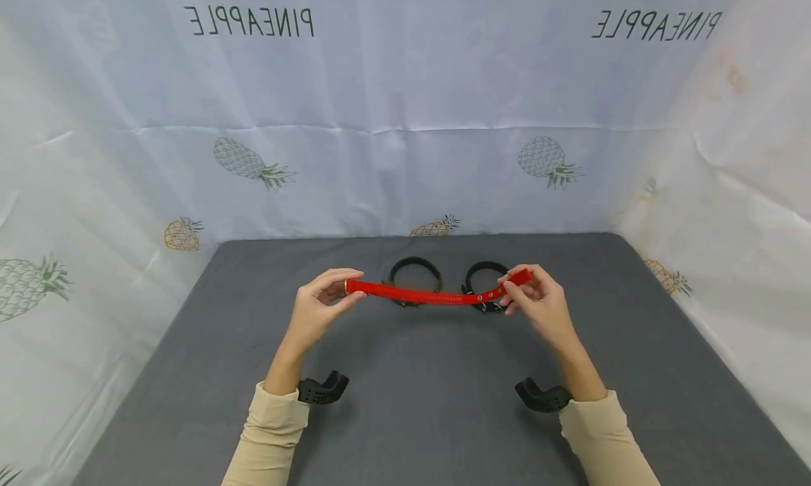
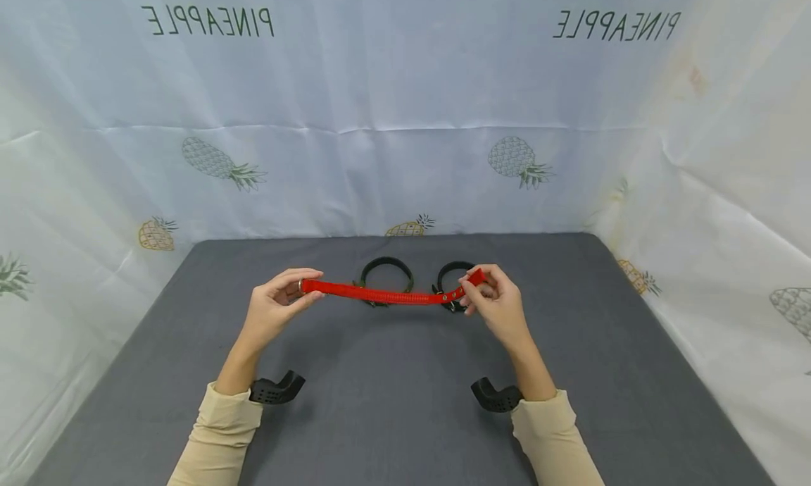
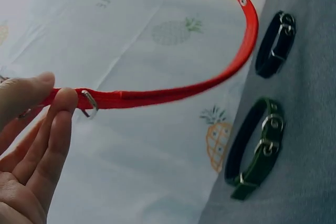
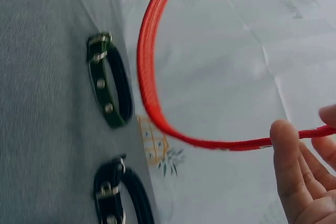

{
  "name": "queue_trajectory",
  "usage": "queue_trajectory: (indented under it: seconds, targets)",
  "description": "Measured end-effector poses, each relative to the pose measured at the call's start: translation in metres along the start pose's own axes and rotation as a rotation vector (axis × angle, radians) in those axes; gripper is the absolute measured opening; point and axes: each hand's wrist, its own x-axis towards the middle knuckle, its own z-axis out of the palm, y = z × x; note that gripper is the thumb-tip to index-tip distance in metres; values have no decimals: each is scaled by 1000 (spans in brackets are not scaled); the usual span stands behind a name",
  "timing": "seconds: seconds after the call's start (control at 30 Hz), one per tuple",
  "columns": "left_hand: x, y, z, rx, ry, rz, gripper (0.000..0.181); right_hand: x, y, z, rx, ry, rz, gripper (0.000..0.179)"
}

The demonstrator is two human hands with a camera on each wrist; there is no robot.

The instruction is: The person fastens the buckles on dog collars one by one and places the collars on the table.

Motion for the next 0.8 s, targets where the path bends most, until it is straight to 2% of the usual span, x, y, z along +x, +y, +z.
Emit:
queue_trajectory:
  seconds: [0.13, 0.4, 0.6, 0.8]
  targets:
    - [3, 0, 8, -49, -10, 15, 32, 1, -1, 10, -6, -68, -7, 22]
    - [8, 0, 27, -98, -50, 107, 30, 2, -5, 27, -31, -140, 20, 23]
    - [8, 3, 40, -62, -95, 82, 22, 2, -8, 40, -69, -196, 65, 26]
    - [9, 6, 51, -55, -102, 59, 18, 2, -11, 50, -121, -197, 112, 24]
